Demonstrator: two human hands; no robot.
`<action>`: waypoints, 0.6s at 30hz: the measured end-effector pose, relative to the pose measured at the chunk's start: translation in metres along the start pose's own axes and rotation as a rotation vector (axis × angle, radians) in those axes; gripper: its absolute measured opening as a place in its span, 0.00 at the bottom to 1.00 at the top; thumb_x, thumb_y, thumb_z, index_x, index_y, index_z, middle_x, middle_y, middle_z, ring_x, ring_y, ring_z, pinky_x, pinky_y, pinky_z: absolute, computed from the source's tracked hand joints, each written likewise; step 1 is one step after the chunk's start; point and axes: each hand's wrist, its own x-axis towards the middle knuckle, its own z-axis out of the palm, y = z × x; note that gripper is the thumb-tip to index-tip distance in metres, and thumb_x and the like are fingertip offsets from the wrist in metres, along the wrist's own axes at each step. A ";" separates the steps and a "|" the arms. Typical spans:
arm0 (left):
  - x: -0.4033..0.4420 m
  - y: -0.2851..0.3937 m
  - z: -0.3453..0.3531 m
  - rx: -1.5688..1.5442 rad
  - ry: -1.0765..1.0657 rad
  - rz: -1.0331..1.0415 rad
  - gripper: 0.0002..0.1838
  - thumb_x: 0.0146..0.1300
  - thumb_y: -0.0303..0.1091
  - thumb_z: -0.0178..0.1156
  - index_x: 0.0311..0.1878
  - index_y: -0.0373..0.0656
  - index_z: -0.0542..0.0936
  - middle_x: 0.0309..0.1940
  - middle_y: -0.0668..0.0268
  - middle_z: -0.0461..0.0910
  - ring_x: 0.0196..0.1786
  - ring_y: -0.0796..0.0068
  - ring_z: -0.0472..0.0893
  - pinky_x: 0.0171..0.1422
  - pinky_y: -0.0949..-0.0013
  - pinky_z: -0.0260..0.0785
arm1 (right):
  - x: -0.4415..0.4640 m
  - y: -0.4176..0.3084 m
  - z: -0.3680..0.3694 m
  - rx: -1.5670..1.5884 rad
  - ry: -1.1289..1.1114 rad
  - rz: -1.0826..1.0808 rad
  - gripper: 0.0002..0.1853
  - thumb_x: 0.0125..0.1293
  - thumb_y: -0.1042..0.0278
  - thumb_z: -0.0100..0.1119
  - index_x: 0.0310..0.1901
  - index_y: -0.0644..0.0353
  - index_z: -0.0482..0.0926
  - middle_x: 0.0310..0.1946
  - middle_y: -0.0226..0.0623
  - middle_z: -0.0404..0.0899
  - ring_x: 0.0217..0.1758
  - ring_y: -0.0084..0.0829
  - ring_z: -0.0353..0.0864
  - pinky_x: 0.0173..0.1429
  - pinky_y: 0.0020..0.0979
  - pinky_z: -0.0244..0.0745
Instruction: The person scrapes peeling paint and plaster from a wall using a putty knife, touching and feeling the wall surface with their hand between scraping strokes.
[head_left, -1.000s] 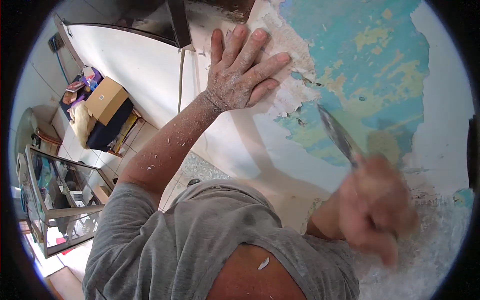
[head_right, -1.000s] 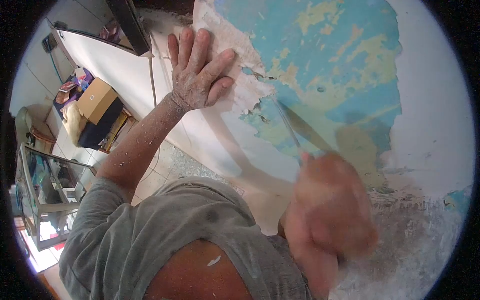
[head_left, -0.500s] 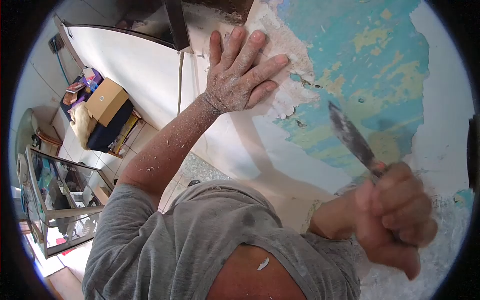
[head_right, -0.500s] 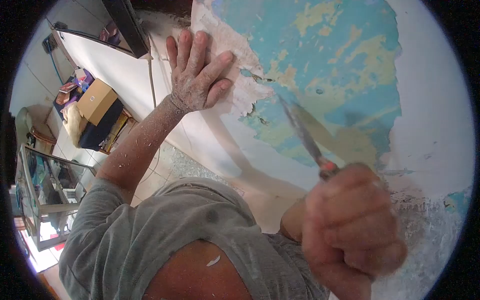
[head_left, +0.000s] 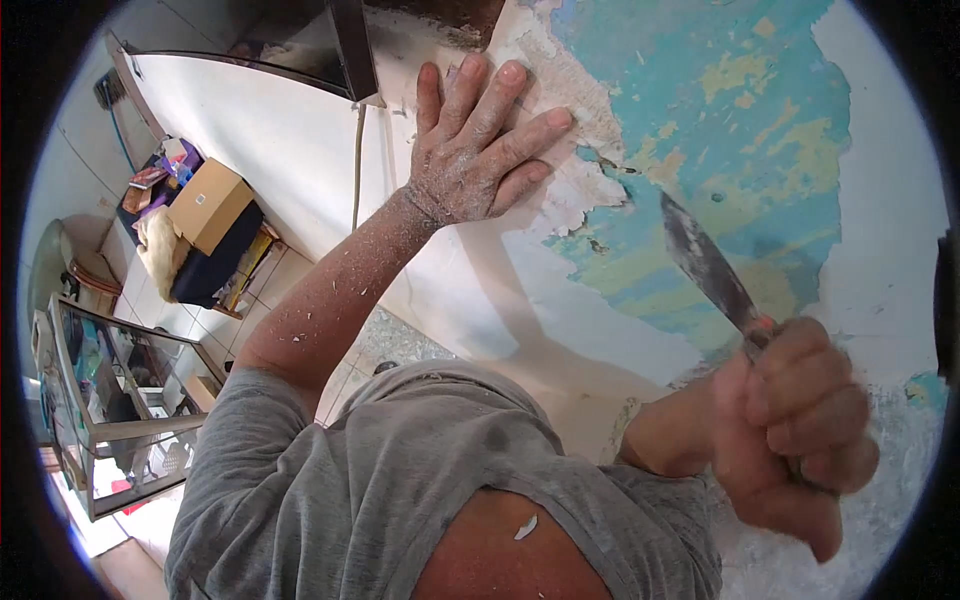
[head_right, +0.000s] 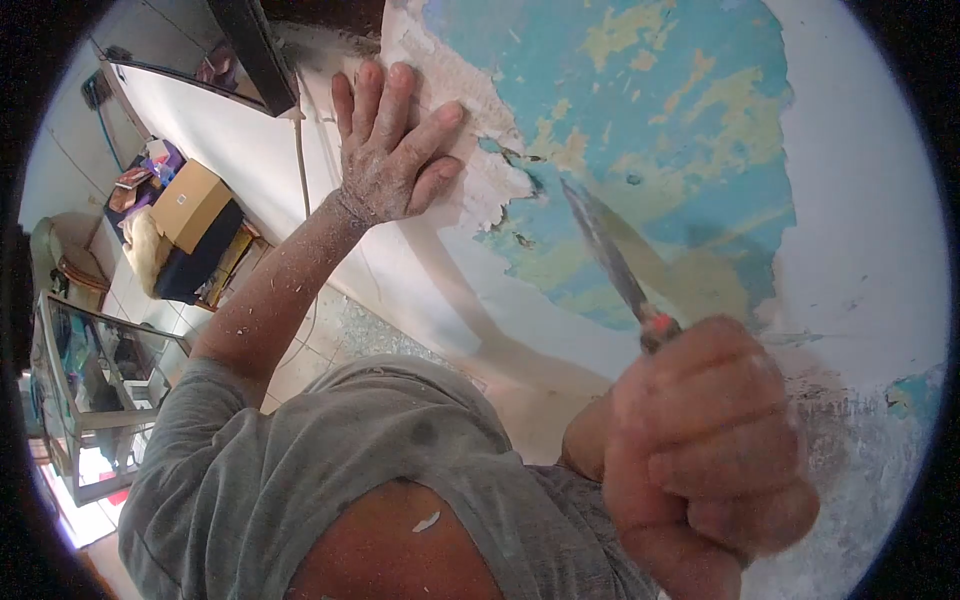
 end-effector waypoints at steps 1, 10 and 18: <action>0.000 0.000 0.000 0.000 0.003 -0.003 0.28 0.67 0.59 0.53 0.70 0.72 0.69 0.79 0.60 0.50 0.81 0.54 0.45 0.80 0.40 0.22 | -0.001 0.002 -0.001 -0.002 -0.001 0.000 0.29 0.73 0.33 0.38 0.34 0.53 0.70 0.26 0.28 0.70 0.20 0.23 0.61 0.26 0.30 0.55; -0.001 -0.001 -0.004 -0.029 -0.027 -0.009 0.33 0.59 0.48 0.65 0.70 0.73 0.70 0.78 0.60 0.51 0.81 0.54 0.45 0.81 0.41 0.23 | -0.010 0.029 -0.001 0.033 0.011 0.049 0.28 0.74 0.35 0.36 0.35 0.55 0.68 0.26 0.29 0.69 0.21 0.23 0.62 0.26 0.28 0.55; -0.014 0.001 -0.019 -0.118 -0.097 -0.026 0.36 0.55 0.35 0.68 0.70 0.65 0.71 0.78 0.58 0.53 0.80 0.53 0.48 0.81 0.43 0.30 | -0.030 0.043 -0.002 -0.390 0.006 -0.023 0.28 0.75 0.36 0.34 0.37 0.55 0.69 0.27 0.29 0.68 0.22 0.21 0.63 0.26 0.28 0.59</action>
